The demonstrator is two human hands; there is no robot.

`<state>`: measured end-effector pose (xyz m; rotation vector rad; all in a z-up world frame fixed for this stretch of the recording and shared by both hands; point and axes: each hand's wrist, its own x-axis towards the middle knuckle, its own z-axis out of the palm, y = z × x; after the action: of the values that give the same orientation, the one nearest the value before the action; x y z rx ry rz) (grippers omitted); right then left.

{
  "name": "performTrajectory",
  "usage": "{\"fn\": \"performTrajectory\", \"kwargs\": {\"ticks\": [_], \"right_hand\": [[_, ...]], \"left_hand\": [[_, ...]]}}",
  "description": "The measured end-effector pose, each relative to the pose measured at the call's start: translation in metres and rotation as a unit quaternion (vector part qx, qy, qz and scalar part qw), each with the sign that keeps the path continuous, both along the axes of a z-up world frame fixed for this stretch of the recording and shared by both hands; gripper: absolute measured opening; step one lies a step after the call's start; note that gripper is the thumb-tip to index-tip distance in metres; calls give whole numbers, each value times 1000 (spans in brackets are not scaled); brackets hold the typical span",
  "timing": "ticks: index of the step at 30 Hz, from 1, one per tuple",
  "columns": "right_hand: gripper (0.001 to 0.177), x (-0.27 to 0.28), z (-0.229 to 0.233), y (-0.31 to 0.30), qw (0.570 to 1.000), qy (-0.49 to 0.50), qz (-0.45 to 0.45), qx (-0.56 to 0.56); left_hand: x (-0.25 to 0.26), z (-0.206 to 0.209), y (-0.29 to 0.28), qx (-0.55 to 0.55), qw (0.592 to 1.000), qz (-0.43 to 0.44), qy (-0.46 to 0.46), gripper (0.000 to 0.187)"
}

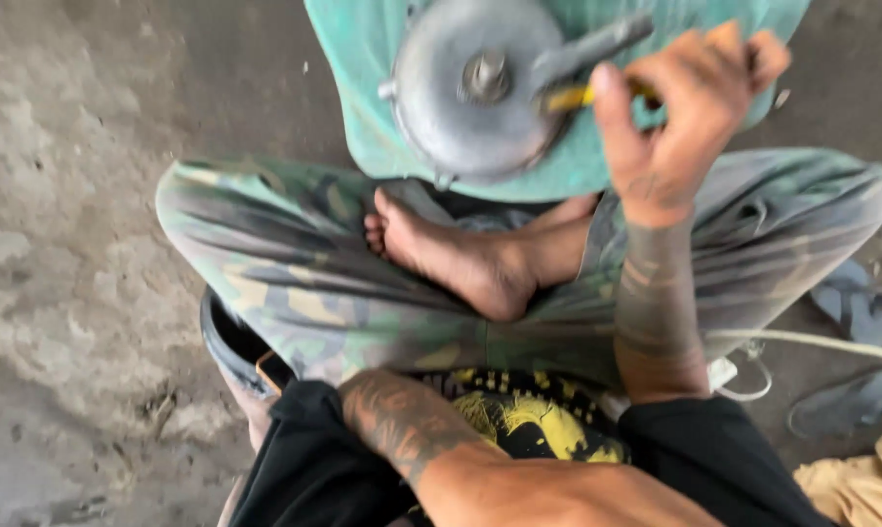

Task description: The person sits cross-legged and uses a small yellow brush to scrub a metal component resting on a green plastic chair. They rotate the part to clean different areas, including the central hub and outer rim, while a larger fan-like metal part sits nearby.

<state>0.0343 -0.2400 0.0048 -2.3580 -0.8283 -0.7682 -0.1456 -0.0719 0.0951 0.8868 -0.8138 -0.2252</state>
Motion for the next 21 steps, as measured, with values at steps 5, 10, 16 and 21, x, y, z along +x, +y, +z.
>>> {"fn": "performTrajectory", "kwargs": {"ticks": [5, 10, 16, 21], "right_hand": [[48, 2, -10, 6, 995, -56, 53, 58], [37, -4, 2, 7, 999, 26, 14, 31], [35, -7, -10, 5, 996, 33, -54, 60], [36, -6, -4, 5, 998, 47, 4, 50]], "left_hand": [[29, 8, 25, 38, 996, -14, -73, 53], [53, 8, 53, 163, 952, 231, -115, 19], [87, -51, 62, 314, 741, 590, -65, 32], [101, -88, 55, 374, 697, 599, -128, 50]]}}
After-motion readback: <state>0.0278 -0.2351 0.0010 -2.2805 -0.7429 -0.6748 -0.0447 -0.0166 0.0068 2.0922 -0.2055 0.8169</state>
